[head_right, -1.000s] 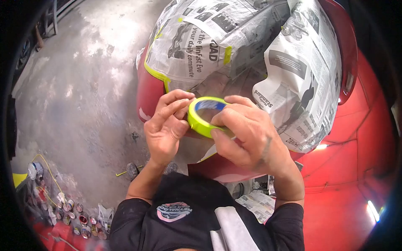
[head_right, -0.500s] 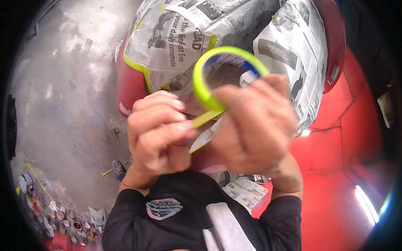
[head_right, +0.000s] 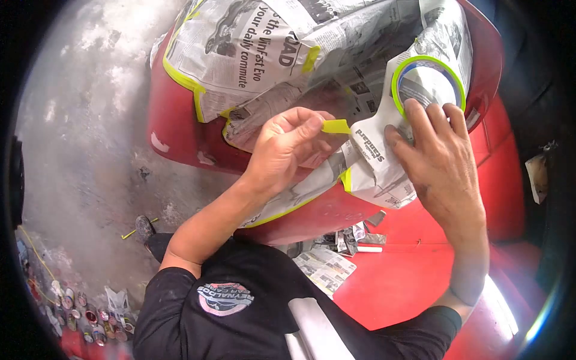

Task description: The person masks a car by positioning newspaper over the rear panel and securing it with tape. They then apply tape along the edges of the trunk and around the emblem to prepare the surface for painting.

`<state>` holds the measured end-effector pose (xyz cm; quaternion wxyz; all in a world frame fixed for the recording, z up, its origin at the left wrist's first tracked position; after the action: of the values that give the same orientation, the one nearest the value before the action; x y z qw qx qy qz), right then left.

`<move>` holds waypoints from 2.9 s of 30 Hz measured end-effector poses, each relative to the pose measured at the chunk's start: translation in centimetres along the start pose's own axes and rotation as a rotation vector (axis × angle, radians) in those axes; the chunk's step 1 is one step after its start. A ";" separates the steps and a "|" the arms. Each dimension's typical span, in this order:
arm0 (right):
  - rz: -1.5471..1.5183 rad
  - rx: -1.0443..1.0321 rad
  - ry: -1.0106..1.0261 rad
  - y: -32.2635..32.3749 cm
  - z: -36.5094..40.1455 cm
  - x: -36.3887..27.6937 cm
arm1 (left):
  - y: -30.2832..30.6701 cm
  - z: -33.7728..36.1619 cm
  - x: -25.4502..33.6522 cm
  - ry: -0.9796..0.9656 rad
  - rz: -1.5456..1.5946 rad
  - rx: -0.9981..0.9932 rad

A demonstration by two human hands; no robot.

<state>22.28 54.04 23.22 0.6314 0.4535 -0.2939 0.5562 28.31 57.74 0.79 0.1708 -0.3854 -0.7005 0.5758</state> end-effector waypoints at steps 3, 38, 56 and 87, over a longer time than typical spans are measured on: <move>0.003 -0.071 -0.003 0.2 -0.9 -0.1 | -0.6 -0.7 -1.1 0.027 0.014 -0.041; 0.119 -0.216 0.023 -1.3 -2.8 0.2 | -3.6 -8.5 -4.8 0.142 -0.209 -0.194; 0.149 0.160 -0.044 3.4 -0.5 1.8 | -5.7 -9.7 -4.7 0.030 -0.508 -0.236; -0.315 0.403 -0.312 0.7 11.4 1.7 | -6.8 -12.3 -4.3 -0.033 -0.700 -0.317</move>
<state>23.45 44.45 29.60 0.5542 0.6899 -0.1970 0.4219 37.17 62.63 11.52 0.2842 -0.1352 -0.8726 0.3734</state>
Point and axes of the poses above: each hand's wrist, its own z-axis away from the middle knuckle, its own y-axis out of the back of the hand, x = y × z, the point moved 7 cm from there along -z, towards the middle knuckle, and after that the axes turned 6 degrees about z, right-handed, at the moved point
